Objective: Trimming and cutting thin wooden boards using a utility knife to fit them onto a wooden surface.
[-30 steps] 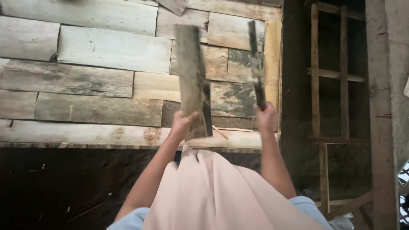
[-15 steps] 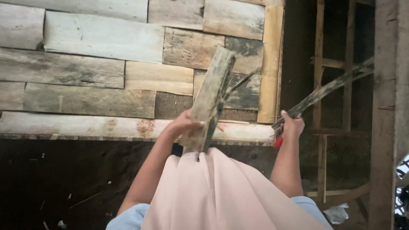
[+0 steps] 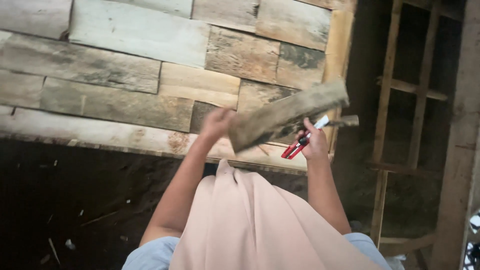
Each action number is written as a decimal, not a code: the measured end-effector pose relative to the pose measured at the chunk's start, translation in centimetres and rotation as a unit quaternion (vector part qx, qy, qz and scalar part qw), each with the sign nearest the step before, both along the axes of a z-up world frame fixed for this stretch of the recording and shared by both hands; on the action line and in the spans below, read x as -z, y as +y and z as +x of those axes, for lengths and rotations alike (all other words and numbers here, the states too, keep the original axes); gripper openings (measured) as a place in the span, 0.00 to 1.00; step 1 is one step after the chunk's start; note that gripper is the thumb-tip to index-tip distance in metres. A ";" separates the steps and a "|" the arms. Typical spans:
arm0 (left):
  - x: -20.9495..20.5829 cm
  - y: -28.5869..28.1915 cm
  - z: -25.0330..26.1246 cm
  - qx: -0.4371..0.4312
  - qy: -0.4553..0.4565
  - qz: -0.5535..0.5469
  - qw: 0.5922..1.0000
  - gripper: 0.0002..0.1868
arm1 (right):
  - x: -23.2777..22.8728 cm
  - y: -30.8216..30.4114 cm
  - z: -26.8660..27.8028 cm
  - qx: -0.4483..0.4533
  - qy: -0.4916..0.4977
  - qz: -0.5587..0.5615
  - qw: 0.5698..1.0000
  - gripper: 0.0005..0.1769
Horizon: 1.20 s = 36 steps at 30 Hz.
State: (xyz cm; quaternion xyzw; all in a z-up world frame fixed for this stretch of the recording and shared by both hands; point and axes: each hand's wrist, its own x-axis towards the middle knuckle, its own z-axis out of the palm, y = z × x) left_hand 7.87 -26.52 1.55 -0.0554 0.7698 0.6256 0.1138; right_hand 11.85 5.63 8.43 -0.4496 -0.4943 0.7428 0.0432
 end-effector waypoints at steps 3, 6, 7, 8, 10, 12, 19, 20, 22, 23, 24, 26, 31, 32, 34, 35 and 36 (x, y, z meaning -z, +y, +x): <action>1.5 -6.1 -0.5 -0.076 0.154 -0.258 0.951 0.14 | 0.4 -1.5 0.2 0.046 -0.021 -0.065 0.997 0.20; 1.6 -8.9 1.5 -0.109 0.200 -0.382 0.896 0.25 | 1.8 -4.7 1.3 0.043 -0.029 -0.061 0.997 0.21; 3.3 -9.3 1.7 -0.112 0.197 -0.384 0.895 0.25 | 3.7 -4.9 1.6 0.039 -0.031 -0.062 0.997 0.21; 5.0 -9.6 2.0 -0.121 0.197 -0.413 0.881 0.28 | 5.6 -5.0 2.0 0.026 -0.046 -0.081 0.995 0.22; 6.0 -9.9 2.5 -0.132 0.195 -0.442 0.865 0.31 | 7.7 -5.8 2.8 0.011 -0.062 -0.100 0.993 0.24; 4.6 -10.0 3.0 -0.094 0.210 -0.437 0.869 0.35 | 8.3 -7.3 3.7 0.043 -0.058 -0.133 0.988 0.24; 4.4 -10.7 3.3 -0.022 0.219 -0.471 0.854 0.40 | 9.8 -10.7 4.8 0.056 -0.059 -0.165 0.983 0.22; 4.5 -10.7 3.3 -0.008 0.215 -0.479 0.851 0.39 | 10.3 -10.9 4.8 0.059 -0.061 -0.166 0.982 0.22; 4.5 -10.7 3.4 0.009 0.211 -0.486 0.848 0.38 | 10.7 -11.4 4.9 0.065 -0.064 -0.168 0.982 0.22; 4.3 -10.7 3.5 0.013 0.213 -0.489 0.846 0.36 | 10.6 -11.7 4.9 0.068 -0.060 -0.169 0.981 0.22; 4.1 -10.7 3.5 0.016 0.214 -0.492 0.843 0.35 | 10.5 -11.9 4.8 0.071 -0.057 -0.170 0.981 0.22; 4.1 -10.7 3.3 0.019 0.222 -0.492 0.842 0.35 | 10.3 -12.0 4.7 0.072 -0.056 -0.170 0.981 0.22; -2.0 -8.6 1.7 -0.006 0.293 -0.424 0.857 0.31 | 6.3 -10.9 3.2 0.097 -0.033 -0.168 0.981 0.20; -3.3 -8.0 1.1 -0.044 0.318 -0.397 0.860 0.30 | 6.3 -9.9 2.7 0.093 0.000 -0.180 0.979 0.17; -4.3 -6.9 -0.1 -0.084 0.346 -0.367 0.860 0.30 | 3.8 -9.0 1.9 0.090 0.037 -0.190 0.977 0.14; -4.0 -6.5 -0.6 -0.111 0.261 -0.192 0.940 0.36 | 1.3 -9.0 1.5 -0.103 0.192 0.164 0.962 0.09; -3.7 -6.0 -1.0 -0.131 0.163 -0.010 0.978 0.42 | -1.1 -9.0 1.4 -0.274 0.309 0.489 0.768 0.17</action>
